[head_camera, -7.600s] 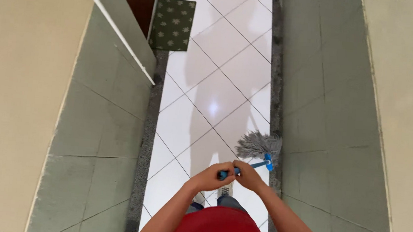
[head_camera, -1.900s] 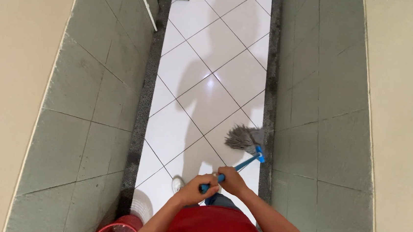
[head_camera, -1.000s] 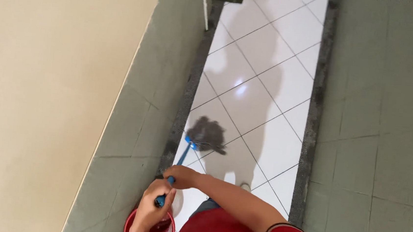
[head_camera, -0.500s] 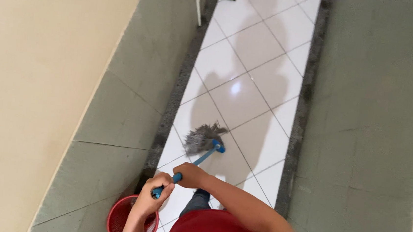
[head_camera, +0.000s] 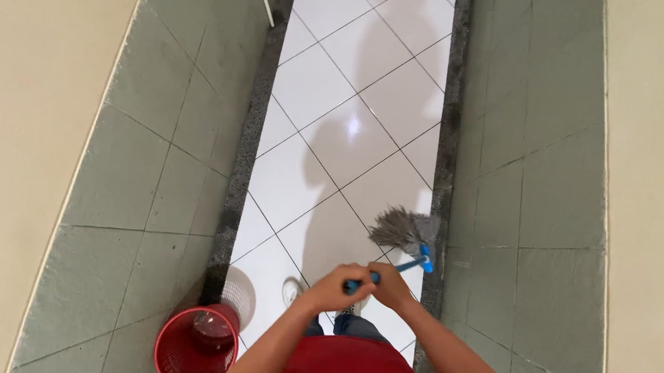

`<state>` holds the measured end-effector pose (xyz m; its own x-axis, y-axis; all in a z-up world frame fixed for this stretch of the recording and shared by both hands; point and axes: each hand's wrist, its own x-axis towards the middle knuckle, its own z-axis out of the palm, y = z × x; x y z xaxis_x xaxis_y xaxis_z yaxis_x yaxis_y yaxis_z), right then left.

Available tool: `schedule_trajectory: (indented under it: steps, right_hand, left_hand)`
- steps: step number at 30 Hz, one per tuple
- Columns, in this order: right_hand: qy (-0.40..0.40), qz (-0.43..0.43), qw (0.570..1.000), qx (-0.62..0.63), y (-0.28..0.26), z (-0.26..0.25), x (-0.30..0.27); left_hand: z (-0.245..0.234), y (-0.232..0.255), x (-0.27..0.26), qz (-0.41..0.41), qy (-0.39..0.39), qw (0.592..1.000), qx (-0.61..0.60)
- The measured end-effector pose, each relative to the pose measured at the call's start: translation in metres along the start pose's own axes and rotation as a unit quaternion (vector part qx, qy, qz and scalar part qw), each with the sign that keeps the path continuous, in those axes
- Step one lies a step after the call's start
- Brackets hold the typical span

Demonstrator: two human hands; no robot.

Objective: The person mops a tiled hallway floor using a blue-handled mop. They move the mop back and forth along the corridor, passing a shoe rack, a red dustpan, and a blue bucket. The person continues mopping the entire visible length of the hallway.

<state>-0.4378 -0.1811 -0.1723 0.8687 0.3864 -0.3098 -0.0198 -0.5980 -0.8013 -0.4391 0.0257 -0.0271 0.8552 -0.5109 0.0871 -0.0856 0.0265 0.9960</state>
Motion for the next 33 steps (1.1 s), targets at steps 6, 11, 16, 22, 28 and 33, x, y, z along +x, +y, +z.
schedule_trajectory:
  steps: [6,11,16,22,28,33]
  right_hand:
    - [0.081,-0.001,0.996,0.021,0.023,0.008,-0.028]
    - [0.103,-0.038,0.994,-0.022,-0.011,0.063,-0.013]
    - [0.098,-0.131,0.986,-0.034,-0.094,0.138,0.025]
    - [0.016,-0.259,0.966,0.007,-0.197,0.224,0.067]
    - [-0.197,-0.288,0.937,0.010,-0.270,0.291,0.092]
    - [-0.302,-0.343,0.889,0.031,-0.309,0.313,0.093]
  left_hand:
    - [0.024,-0.022,-0.005,0.006,-0.052,0.999,0.011]
    - [-0.023,0.007,-0.049,0.017,-0.026,0.999,0.032]
    - [-0.096,0.049,-0.128,-0.007,0.036,0.997,0.068]
    - [-0.157,0.092,-0.222,-0.048,0.128,0.987,0.080]
    - [-0.183,0.124,-0.275,-0.026,0.247,0.941,0.228]
    - [-0.193,0.132,-0.301,-0.023,0.272,0.919,0.285]
